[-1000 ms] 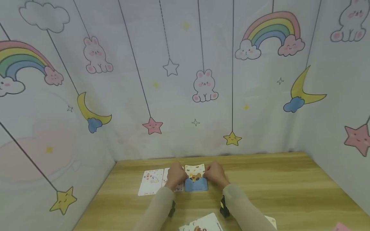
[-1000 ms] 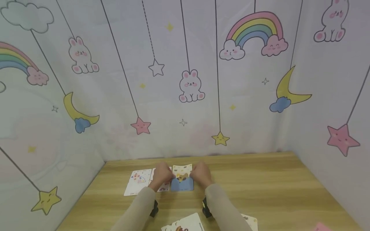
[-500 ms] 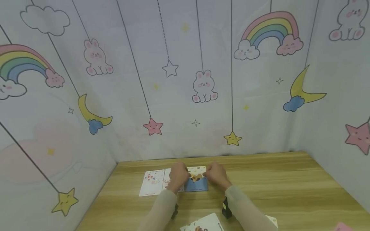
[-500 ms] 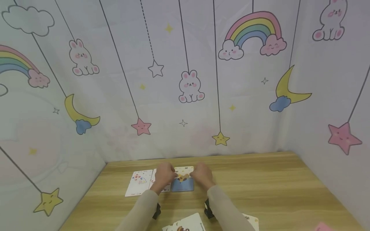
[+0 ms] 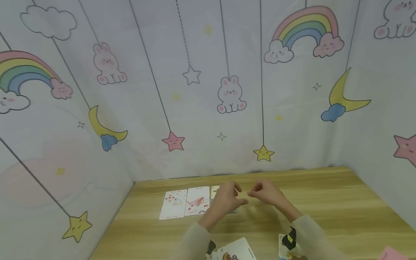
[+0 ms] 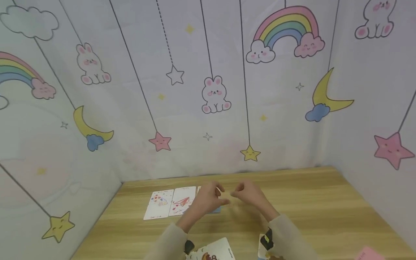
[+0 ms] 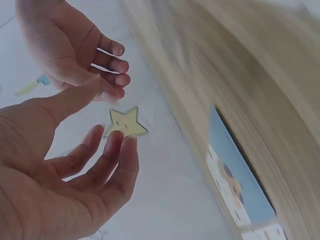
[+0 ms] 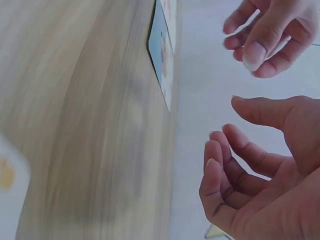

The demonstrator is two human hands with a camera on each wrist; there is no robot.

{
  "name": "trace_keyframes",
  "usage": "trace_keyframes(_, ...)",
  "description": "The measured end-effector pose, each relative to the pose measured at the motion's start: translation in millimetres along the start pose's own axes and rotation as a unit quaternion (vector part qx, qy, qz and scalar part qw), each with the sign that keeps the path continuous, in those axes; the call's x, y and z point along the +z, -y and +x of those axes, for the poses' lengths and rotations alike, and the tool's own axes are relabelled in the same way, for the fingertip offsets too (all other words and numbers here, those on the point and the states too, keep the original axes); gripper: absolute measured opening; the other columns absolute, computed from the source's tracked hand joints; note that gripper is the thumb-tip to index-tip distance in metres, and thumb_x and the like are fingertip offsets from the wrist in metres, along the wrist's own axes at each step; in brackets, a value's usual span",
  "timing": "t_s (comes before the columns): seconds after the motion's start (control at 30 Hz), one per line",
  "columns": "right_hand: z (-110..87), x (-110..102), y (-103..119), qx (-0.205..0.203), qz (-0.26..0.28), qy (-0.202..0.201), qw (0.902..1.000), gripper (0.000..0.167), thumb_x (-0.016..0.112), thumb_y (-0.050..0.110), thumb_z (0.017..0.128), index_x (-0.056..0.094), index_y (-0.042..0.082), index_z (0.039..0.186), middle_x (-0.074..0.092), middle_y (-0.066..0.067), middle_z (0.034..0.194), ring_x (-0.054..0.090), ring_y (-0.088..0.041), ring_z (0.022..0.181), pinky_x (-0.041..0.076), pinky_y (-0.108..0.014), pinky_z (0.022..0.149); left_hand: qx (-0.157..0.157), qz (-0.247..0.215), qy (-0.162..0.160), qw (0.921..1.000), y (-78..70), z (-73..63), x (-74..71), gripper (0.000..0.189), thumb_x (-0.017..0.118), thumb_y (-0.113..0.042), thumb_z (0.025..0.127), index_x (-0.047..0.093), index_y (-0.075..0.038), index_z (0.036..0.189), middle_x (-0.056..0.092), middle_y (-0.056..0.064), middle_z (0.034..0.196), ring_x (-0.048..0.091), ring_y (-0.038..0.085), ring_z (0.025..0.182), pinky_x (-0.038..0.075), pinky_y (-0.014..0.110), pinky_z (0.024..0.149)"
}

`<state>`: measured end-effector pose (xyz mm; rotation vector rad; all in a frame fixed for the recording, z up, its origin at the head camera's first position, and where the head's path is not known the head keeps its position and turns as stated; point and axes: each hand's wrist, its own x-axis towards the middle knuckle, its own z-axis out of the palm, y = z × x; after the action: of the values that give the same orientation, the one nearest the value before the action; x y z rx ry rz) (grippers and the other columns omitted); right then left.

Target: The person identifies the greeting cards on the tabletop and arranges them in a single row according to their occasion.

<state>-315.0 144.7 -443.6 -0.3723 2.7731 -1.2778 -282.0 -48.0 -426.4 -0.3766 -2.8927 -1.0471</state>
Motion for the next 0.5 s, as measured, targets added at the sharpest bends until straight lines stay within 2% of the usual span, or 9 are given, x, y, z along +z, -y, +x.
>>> trace_keyframes(0.2, -33.0, -31.0, -11.4, -0.027, -0.014, 0.011, 0.9995, 0.019, 0.079, 0.025, 0.093, 0.073, 0.007, 0.091, 0.072, -0.003, 0.09, 0.063, -0.016, 0.083, 0.051, -0.032, 0.068, 0.034, 0.036, 0.057, 0.9972, -24.3, -9.1, 16.9, 0.051, 0.091, -0.045, 0.082, 0.073, -0.012, 0.117, 0.074, 0.004, 0.107, 0.064, 0.011, 0.09, 0.053, 0.024, 0.07)
trace_keyframes(0.3, -49.5, -44.1, -21.4, -0.044, -0.014, 0.03, 0.9985, 0.019, 0.079, 0.026, 0.094, 0.073, 0.008, 0.092, 0.072, -0.001, 0.089, 0.064, -0.014, 0.084, 0.052, -0.03, 0.069, 0.085, 0.077, 0.073, 0.9907, -33.5, -15.2, 24.5, 0.052, 0.088, -0.049, 0.083, 0.075, -0.014, 0.12, 0.073, 0.0, 0.11, 0.062, 0.004, 0.09, 0.053, 0.019, 0.073)
trace_keyframes(0.4, -66.2, -56.3, -32.5, -0.067, -0.017, 0.06, 0.9958, 0.02, 0.078, 0.028, 0.095, 0.072, 0.008, 0.096, 0.072, 0.0, 0.091, 0.065, -0.009, 0.083, 0.054, -0.026, 0.07, 0.144, 0.135, 0.083, 0.9767, -40.1, -21.2, 32.7, 0.055, 0.083, -0.056, 0.086, 0.076, -0.016, 0.123, 0.069, -0.003, 0.112, 0.059, 0.001, 0.089, 0.05, 0.015, 0.071)
trace_keyframes(0.5, -82.1, -68.3, -41.2, -0.089, -0.018, 0.086, 0.9921, 0.024, 0.077, 0.028, 0.096, 0.07, 0.005, 0.101, 0.071, -0.001, 0.094, 0.064, -0.003, 0.082, 0.055, -0.023, 0.07, 0.194, 0.204, 0.093, 0.9552, -47.3, -24.7, 40.8, 0.062, 0.076, -0.067, 0.086, 0.076, -0.02, 0.127, 0.068, -0.005, 0.118, 0.061, 0.003, 0.095, 0.05, 0.015, 0.07)
